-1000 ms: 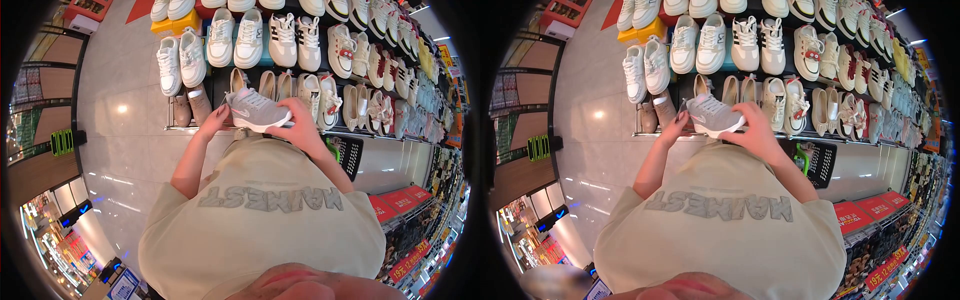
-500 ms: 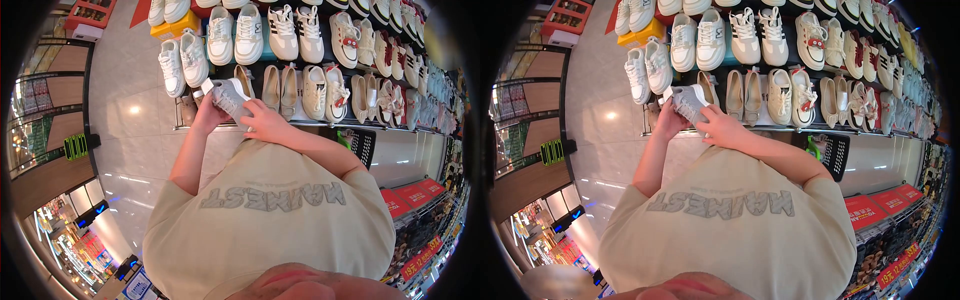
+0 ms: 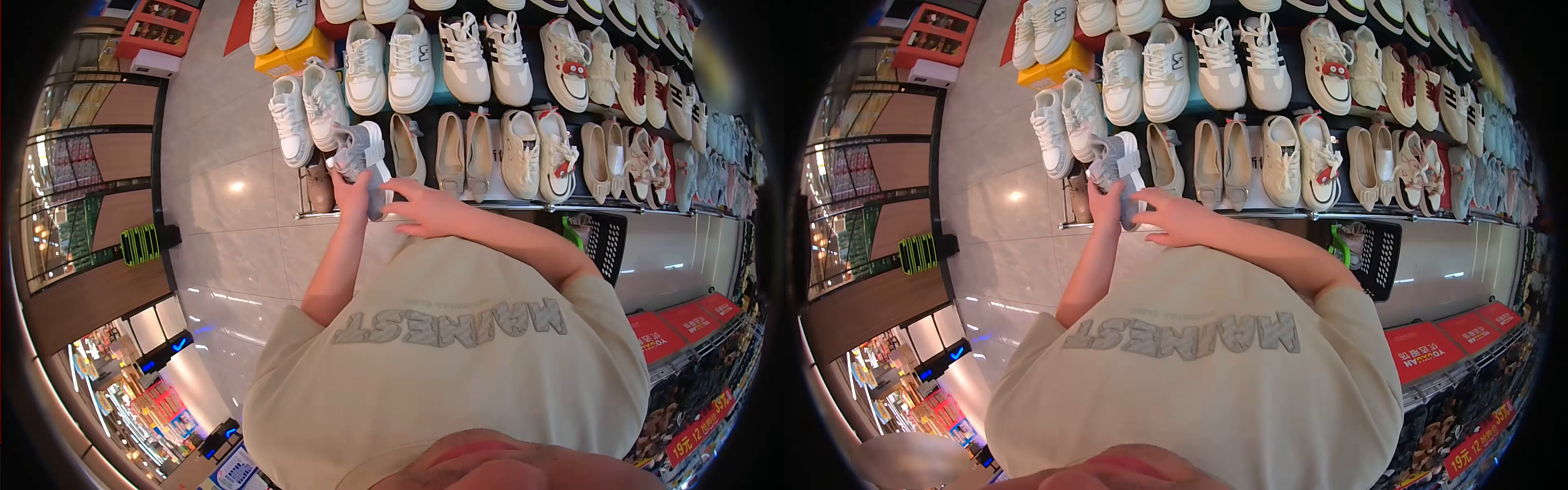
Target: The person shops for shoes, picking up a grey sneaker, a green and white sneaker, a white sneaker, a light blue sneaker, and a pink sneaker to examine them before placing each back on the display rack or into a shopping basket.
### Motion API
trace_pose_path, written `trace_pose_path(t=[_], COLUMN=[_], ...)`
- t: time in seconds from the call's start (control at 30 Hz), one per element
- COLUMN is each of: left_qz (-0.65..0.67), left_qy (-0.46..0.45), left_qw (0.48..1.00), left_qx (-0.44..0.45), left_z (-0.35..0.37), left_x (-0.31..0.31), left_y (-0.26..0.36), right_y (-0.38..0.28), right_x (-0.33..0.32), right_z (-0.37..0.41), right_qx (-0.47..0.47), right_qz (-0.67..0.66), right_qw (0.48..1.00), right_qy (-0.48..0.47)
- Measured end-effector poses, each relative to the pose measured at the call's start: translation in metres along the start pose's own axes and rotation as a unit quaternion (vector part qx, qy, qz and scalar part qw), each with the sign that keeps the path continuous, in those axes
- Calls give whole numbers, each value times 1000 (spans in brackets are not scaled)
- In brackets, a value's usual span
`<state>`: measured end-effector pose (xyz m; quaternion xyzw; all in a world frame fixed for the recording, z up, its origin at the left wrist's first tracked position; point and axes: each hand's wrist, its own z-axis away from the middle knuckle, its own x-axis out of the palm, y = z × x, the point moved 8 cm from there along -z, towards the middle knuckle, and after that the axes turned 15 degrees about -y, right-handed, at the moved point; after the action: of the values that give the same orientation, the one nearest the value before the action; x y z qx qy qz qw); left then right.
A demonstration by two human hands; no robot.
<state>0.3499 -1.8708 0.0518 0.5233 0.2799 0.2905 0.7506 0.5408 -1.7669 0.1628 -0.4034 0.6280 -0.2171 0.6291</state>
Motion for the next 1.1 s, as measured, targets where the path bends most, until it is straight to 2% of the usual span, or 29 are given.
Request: trace_pose_path(t=[0.03,0.07,0.13,0.17,0.23,0.33,0.37,0.4,0.5,0.67,0.83,1.1], left_qz=[-155,-153,-286,-283,-383,-444,-470,-466,-455,-394,-398,-378], left_qy=[40,42,70,70,47,56,58,45,34,-42,2,-15], left_qw=[986,986,951,952,922,893,879,883,885,901,913,922], left_qx=[57,58,93,93,28,51,52,49,92,177,88,81], left_z=[1,-1,2,3,4,-5,-6,-9,-17,-38,-40,-24], left_x=[-4,-3,7,12,31,45,51,56,59,76,84,76], left_y=[17,17,32,33,35,6,1,-2,-7,-9,-25,-35], right_y=[2,9,16,23,34,44,51,55,53,55,52,52], right_x=[-3,-11,-20,-25,-24,-18,-16,-16,-19,-15,-13,-7], right_z=[5,14,32,44,68,102,115,125,141,147,146,150], right_qx=[-2,21,45,81,121,141,180,219,232,243,252,259], right_qz=[2,-4,-9,-40,-69,-70,-100,-129,-130,-152,-163,-201], right_qw=[1000,999,997,992,985,977,967,955,947,938,936,927], right_qy=[-2,29,59,83,105,143,148,153,183,195,186,180])
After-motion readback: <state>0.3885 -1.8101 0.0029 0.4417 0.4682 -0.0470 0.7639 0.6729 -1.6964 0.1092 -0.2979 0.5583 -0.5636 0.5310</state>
